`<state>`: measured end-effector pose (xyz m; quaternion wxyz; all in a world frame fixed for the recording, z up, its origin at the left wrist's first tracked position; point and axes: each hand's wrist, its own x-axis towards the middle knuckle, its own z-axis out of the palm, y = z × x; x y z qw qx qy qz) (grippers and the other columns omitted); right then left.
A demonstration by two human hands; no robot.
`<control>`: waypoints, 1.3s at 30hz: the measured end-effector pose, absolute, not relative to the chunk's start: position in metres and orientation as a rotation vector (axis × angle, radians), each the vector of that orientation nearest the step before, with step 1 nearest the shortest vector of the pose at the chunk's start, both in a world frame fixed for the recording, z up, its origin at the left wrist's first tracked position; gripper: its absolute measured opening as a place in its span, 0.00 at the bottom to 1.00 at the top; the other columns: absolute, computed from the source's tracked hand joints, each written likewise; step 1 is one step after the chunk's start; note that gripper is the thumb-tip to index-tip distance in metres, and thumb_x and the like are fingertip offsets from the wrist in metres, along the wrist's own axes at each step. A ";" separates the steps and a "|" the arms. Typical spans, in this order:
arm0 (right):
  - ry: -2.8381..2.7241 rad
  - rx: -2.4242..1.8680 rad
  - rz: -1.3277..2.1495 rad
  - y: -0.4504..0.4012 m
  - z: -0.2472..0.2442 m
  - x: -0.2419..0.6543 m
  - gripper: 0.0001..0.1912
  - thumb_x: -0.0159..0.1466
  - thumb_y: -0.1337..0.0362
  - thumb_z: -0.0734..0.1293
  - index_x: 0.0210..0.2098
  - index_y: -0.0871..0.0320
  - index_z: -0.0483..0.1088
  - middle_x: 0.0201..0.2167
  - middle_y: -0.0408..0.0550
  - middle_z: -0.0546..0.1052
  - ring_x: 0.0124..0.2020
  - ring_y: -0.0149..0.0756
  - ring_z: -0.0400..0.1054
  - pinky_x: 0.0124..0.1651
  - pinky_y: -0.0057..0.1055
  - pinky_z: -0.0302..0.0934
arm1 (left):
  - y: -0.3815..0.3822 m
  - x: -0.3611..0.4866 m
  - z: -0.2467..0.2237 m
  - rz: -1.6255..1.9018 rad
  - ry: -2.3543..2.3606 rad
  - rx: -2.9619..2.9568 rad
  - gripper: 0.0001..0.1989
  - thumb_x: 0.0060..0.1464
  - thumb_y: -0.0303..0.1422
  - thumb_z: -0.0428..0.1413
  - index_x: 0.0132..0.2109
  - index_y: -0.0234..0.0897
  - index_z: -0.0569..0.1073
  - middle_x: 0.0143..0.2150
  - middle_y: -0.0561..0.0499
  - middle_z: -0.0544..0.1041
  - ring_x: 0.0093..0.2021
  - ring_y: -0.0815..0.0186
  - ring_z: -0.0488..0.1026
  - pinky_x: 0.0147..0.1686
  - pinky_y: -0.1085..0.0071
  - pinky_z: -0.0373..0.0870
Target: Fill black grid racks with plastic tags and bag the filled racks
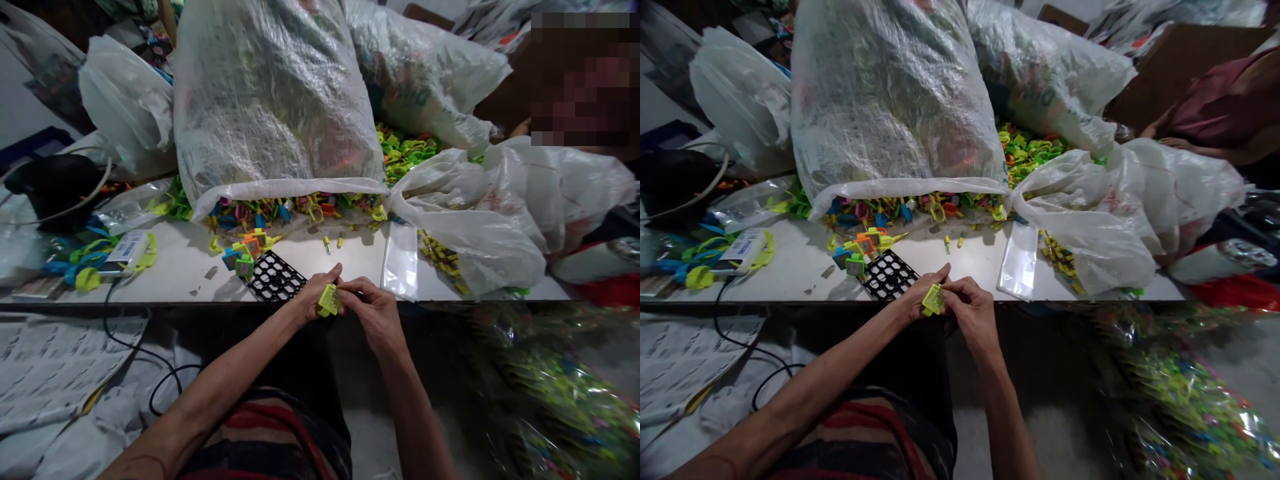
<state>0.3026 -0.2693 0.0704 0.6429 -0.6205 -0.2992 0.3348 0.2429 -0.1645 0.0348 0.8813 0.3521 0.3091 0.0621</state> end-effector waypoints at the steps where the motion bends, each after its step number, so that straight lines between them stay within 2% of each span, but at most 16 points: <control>1: -0.678 -1.412 0.764 -0.269 0.070 0.303 0.07 0.50 0.60 0.73 0.25 0.57 0.76 0.24 0.40 0.69 0.21 0.27 0.64 0.26 0.27 0.62 | -0.165 0.243 0.035 0.128 0.646 0.732 0.27 0.61 0.46 0.47 0.19 0.33 0.64 0.10 0.53 0.65 0.10 0.69 0.65 0.12 0.76 0.63; 10: -0.761 -1.467 0.717 -0.270 0.069 0.300 0.07 0.52 0.60 0.71 0.25 0.57 0.75 0.25 0.40 0.68 0.21 0.27 0.63 0.26 0.27 0.61 | -0.164 0.241 0.035 0.126 0.694 0.736 0.28 0.57 0.49 0.52 0.17 0.34 0.63 0.09 0.55 0.62 0.09 0.71 0.62 0.11 0.77 0.58; 15: -0.817 -1.556 0.650 -0.269 0.065 0.294 0.06 0.52 0.60 0.70 0.25 0.56 0.74 0.26 0.42 0.67 0.24 0.29 0.62 0.26 0.26 0.60 | -0.166 0.238 0.033 0.203 0.735 0.763 0.29 0.48 0.53 0.58 0.16 0.33 0.63 0.10 0.57 0.61 0.10 0.75 0.58 0.12 0.79 0.55; 20: -0.823 -1.595 0.598 -0.268 0.054 0.289 0.06 0.53 0.60 0.70 0.28 0.57 0.76 0.26 0.42 0.66 0.25 0.29 0.62 0.27 0.27 0.60 | -0.164 0.237 0.025 0.269 0.766 0.799 0.30 0.43 0.56 0.59 0.15 0.32 0.64 0.09 0.57 0.59 0.11 0.76 0.56 0.12 0.78 0.50; 29: -0.897 -1.683 0.321 -0.257 0.053 0.276 0.08 0.58 0.62 0.68 0.36 0.54 0.76 0.33 0.44 0.69 0.27 0.29 0.65 0.31 0.29 0.65 | -0.150 0.235 0.031 0.326 0.739 0.767 0.30 0.43 0.57 0.58 0.17 0.34 0.64 0.11 0.58 0.59 0.12 0.77 0.56 0.14 0.78 0.50; 34: -1.098 -1.724 -0.048 -0.252 0.048 0.269 0.09 0.64 0.64 0.63 0.38 0.53 0.75 0.33 0.48 0.71 0.34 0.35 0.69 0.37 0.33 0.69 | -0.146 0.236 0.035 0.362 0.748 0.721 0.30 0.43 0.58 0.58 0.17 0.34 0.63 0.11 0.58 0.58 0.13 0.76 0.56 0.14 0.78 0.51; 39: -1.278 -1.759 -0.172 -0.250 0.039 0.265 0.12 0.64 0.63 0.64 0.46 0.55 0.72 0.38 0.53 0.73 0.39 0.39 0.70 0.40 0.34 0.69 | -0.144 0.236 0.029 0.350 0.825 0.669 0.29 0.44 0.57 0.58 0.19 0.34 0.64 0.12 0.58 0.60 0.13 0.75 0.58 0.15 0.78 0.53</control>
